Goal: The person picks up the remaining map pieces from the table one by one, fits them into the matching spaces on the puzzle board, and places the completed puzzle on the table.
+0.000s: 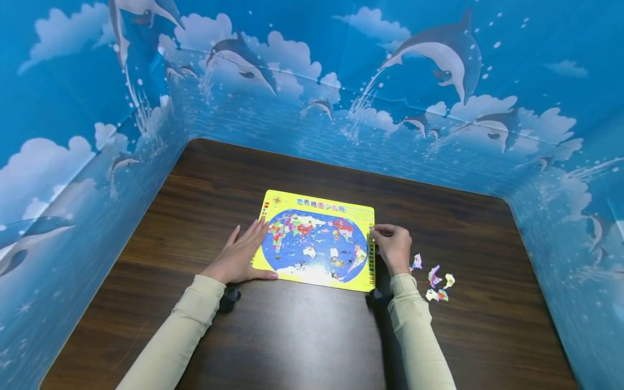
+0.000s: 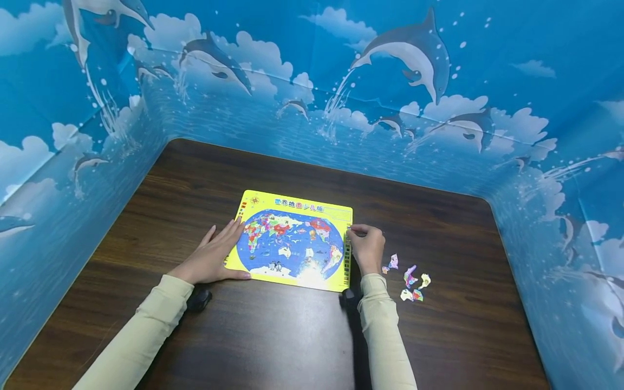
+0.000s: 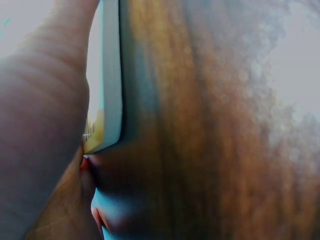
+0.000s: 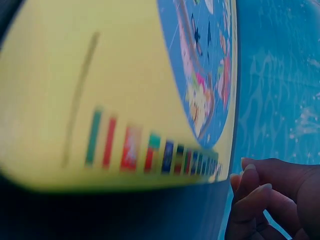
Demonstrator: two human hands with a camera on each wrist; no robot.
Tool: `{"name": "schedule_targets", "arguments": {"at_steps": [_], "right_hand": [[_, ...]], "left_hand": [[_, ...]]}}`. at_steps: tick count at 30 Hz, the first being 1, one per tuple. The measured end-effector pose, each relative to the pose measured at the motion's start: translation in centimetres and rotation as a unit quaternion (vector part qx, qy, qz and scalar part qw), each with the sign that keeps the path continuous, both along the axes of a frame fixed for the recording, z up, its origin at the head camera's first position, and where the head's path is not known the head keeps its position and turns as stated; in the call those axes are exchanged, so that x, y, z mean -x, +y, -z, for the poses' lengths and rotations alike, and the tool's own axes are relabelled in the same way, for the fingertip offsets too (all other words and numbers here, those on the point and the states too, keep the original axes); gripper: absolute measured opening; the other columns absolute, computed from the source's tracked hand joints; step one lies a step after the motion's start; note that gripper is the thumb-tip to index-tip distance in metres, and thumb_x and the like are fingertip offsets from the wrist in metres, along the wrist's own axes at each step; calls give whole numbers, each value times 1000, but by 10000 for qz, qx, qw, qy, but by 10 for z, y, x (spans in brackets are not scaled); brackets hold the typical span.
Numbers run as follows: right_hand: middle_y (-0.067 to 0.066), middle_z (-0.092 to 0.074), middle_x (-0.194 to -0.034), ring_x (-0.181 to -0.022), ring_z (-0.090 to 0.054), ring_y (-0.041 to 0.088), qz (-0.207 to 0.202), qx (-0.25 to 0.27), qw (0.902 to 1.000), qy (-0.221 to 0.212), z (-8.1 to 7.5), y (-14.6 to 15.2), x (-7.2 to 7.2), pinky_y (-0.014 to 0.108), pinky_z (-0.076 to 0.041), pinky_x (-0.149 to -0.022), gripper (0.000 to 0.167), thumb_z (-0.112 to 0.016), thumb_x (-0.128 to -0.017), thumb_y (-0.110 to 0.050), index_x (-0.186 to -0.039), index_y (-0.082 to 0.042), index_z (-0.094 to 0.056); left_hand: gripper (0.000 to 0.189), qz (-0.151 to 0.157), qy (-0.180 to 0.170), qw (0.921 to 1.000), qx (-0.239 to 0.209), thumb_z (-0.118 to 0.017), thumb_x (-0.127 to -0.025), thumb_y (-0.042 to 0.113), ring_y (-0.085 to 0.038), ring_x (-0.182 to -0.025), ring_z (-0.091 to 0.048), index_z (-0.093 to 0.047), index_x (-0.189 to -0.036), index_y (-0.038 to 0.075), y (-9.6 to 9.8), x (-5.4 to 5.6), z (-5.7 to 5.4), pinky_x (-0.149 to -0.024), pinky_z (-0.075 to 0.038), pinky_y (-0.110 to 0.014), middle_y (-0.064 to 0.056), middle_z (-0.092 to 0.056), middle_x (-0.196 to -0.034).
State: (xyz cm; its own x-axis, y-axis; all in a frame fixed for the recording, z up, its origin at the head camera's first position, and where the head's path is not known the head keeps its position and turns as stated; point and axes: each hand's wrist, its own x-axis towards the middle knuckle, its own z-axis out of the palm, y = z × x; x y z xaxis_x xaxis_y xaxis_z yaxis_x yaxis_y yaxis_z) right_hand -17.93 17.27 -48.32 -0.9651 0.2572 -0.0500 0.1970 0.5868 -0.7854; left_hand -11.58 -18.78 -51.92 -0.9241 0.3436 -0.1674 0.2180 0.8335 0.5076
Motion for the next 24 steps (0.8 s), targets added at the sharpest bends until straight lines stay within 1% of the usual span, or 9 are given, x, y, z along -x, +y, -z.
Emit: {"name": "schedule_targets", "arguments": {"at_steps": [2,5,8,11,14,19,24], "right_hand": [[22,-76,-101,-80,-74,28,17,132,9999,-35,0,5,-1,26,-59,-59,21,-75,-94,-7,-112,2,-78],[22,-76,-98,-75,-73,27,29,301,9995,-33,0,12,-3,23,-57,-55,21,-75,-94,-7,-113,3,-77],[23,-76,-97,-74,-73,28,82,349,9994,-29,-1,19,-5,24,-56,-55,22,-75,-94,-8,-113,2,-77],[22,-76,-100,-79,-73,31,144,291,9995,-45,-1,26,-8,25,-57,-58,22,-74,-95,-9,-114,2,-77],[22,-76,-101,-79,-73,32,201,215,9996,-14,-1,32,-10,23,-56,-57,21,-74,-95,-9,-114,2,-77],[22,-76,-95,-72,-72,26,270,177,9994,114,0,45,-14,19,-53,-53,20,-75,-94,-8,-111,3,-77],[17,-77,-92,-64,-70,19,362,5,9991,242,0,59,-18,19,-50,-48,19,-75,-93,-8,-109,2,-78]], "left_hand": [[128,-7,-42,10000,39,-82,-76,66,-33,-160,-3,-15,-165,2,-1,1,0,-125,3,-61,-15,-6,-173],[128,-6,-67,10000,57,-81,-75,66,-33,-160,-3,-15,-165,2,-1,1,0,-125,4,-60,-15,-5,-173],[129,7,-72,10000,67,-81,-75,67,-34,-160,-3,-15,-165,2,0,2,0,-125,4,-60,-15,-5,-173],[129,10,-75,9999,82,-81,-75,68,-33,-160,-3,-15,-165,2,0,2,0,-125,4,-60,-15,-5,-173],[129,10,-79,9999,87,-81,-75,68,-33,-160,-2,-15,-165,2,1,2,0,-125,4,-61,-15,-5,-173],[129,31,-95,9999,62,-81,-76,68,-34,-160,-2,-15,-165,2,1,2,0,-125,4,-61,-15,-5,-173],[129,29,-109,9999,37,-81,-76,67,-34,-160,-2,-15,-165,2,2,4,-1,-125,4,-61,-15,-5,-173]]}}
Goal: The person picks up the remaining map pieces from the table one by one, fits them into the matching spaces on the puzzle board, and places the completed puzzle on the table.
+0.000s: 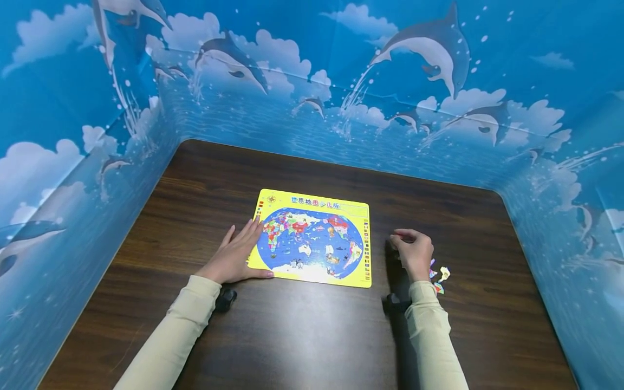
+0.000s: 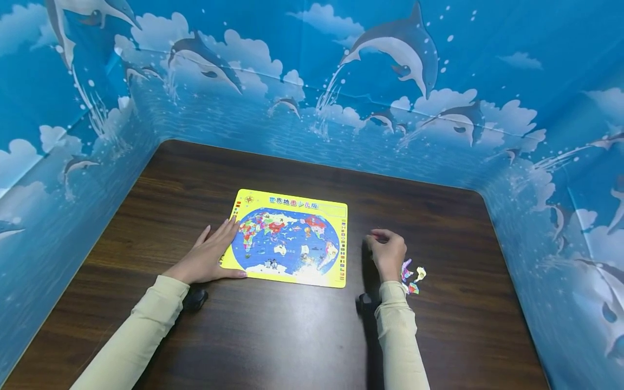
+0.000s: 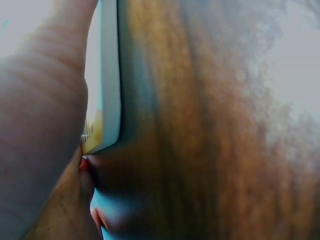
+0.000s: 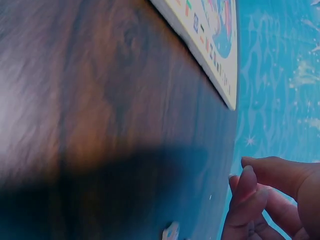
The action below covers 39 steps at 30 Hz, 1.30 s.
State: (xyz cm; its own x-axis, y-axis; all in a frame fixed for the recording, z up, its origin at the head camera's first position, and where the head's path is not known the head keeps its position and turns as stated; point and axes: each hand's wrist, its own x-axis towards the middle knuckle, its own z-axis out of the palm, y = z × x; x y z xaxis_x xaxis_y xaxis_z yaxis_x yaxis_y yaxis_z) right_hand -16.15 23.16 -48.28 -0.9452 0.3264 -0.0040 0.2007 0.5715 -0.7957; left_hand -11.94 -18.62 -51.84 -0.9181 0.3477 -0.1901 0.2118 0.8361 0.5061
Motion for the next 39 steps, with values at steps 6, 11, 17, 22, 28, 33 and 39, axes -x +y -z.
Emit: {"name": "schedule_targets", "arguments": {"at_steps": [6,11,17,22,28,33,39], "right_hand": [[15,-77,-91,-61,-66,5,165,-63,9998,48,1,12,-5,17,-51,-48,19,-76,-91,-7,-107,2,-78],[15,-78,-93,-69,-61,2,411,-564,9975,74,3,23,-12,13,-43,-61,17,-78,-89,-9,-103,0,-79],[19,-77,-99,-92,-66,27,612,-775,9951,-45,5,41,-23,29,-43,-76,20,-78,-89,-9,-105,2,-78],[21,-75,-101,-96,-63,32,655,-720,9949,-270,5,50,-29,34,-41,-79,25,-75,-91,-9,-111,4,-76],[22,-75,-99,-94,-66,36,509,-914,9939,-353,6,50,-32,39,-45,-78,33,-79,-90,-18,-113,5,-74],[25,-75,-101,-97,-69,44,315,-1150,9909,-619,2,46,-32,52,-51,-85,40,-81,-88,-20,-113,9,-71],[27,-74,-103,-100,-67,48,80,-1562,9789,-1318,-9,45,-30,58,-51,-85,37,-79,-89,-20,-109,9,-70]], "left_hand": [[129,-10,-2,10000,-4,-81,-75,66,-34,-160,-2,-15,-165,2,0,2,1,-125,3,-62,-15,-5,-173],[129,-8,8,10000,17,-82,-75,67,-34,-160,-2,-15,-165,2,-1,4,1,-125,3,-62,-16,-5,-173],[130,-12,18,10000,-1,-83,-74,65,-35,-160,-3,-14,-165,1,-1,4,-2,-125,3,-62,-17,-6,-173],[130,0,32,10000,36,-83,-75,65,-35,-160,-3,-14,-165,1,-2,4,-3,-125,3,-62,-17,-6,-173],[130,1,4,10000,49,-82,-75,66,-35,-159,-4,-14,-165,1,-1,3,-1,-125,3,-62,-17,-6,-173],[130,5,26,10000,27,-82,-75,67,-35,-160,-4,-15,-165,1,0,2,1,-125,2,-62,-17,-7,-173],[130,10,20,10000,22,-81,-75,67,-35,-160,-3,-15,-165,1,0,2,2,-125,3,-62,-16,-7,-173]]}}
